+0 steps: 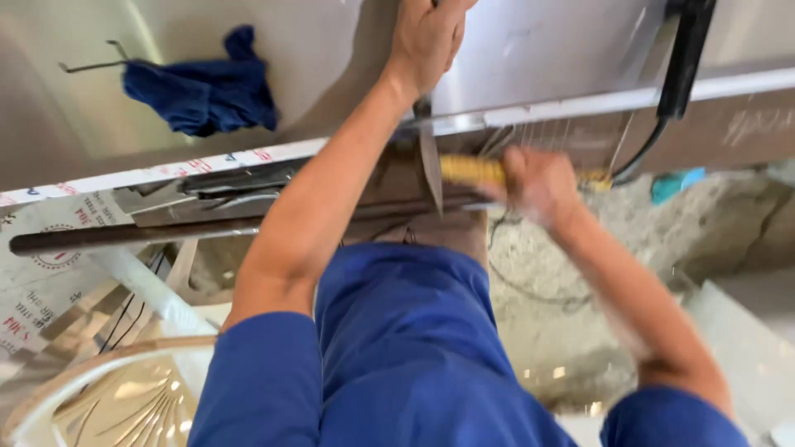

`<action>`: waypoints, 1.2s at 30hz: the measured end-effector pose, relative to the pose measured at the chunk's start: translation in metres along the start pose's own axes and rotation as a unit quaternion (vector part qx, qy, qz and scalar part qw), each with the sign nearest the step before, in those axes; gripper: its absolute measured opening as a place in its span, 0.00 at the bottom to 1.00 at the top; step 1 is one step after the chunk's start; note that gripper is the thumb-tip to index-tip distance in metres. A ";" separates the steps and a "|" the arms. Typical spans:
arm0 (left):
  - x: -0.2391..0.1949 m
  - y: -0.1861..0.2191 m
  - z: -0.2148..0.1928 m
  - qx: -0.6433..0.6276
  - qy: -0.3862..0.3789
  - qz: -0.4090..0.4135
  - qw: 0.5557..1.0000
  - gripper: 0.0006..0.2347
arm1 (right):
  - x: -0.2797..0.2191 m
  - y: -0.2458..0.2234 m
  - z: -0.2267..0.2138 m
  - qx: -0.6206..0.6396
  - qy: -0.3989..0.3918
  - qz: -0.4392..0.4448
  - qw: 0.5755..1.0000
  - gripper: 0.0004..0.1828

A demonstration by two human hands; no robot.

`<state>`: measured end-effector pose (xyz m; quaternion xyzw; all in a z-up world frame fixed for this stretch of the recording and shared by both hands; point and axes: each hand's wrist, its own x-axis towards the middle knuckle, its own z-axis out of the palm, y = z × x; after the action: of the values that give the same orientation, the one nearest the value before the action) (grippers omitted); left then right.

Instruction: Measure, align, and weld stainless steel sheets to fabricate a metal structure.

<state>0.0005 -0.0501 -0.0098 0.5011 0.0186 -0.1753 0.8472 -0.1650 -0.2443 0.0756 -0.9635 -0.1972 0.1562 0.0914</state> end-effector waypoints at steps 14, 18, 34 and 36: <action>-0.023 0.026 -0.053 0.642 -0.047 -0.085 0.760 0.20 | 0.077 -0.030 -0.025 0.047 0.111 0.016 0.993 0.24; -0.033 0.025 -0.052 0.652 -0.106 -0.145 0.737 0.20 | 0.127 0.011 -0.012 -0.004 -0.039 0.144 0.989 0.28; -0.031 0.028 -0.056 0.636 -0.140 -0.163 0.741 0.17 | 0.162 0.004 -0.018 0.113 -0.081 0.207 0.968 0.28; -0.032 0.029 -0.056 0.635 -0.144 -0.174 0.739 0.17 | 0.161 0.004 -0.016 0.121 -0.073 0.201 0.969 0.29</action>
<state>-0.0128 0.0190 -0.0066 0.8796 -0.1329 -0.3607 0.2803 -0.0179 -0.1842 0.0474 -0.9512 0.0150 0.2640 0.1594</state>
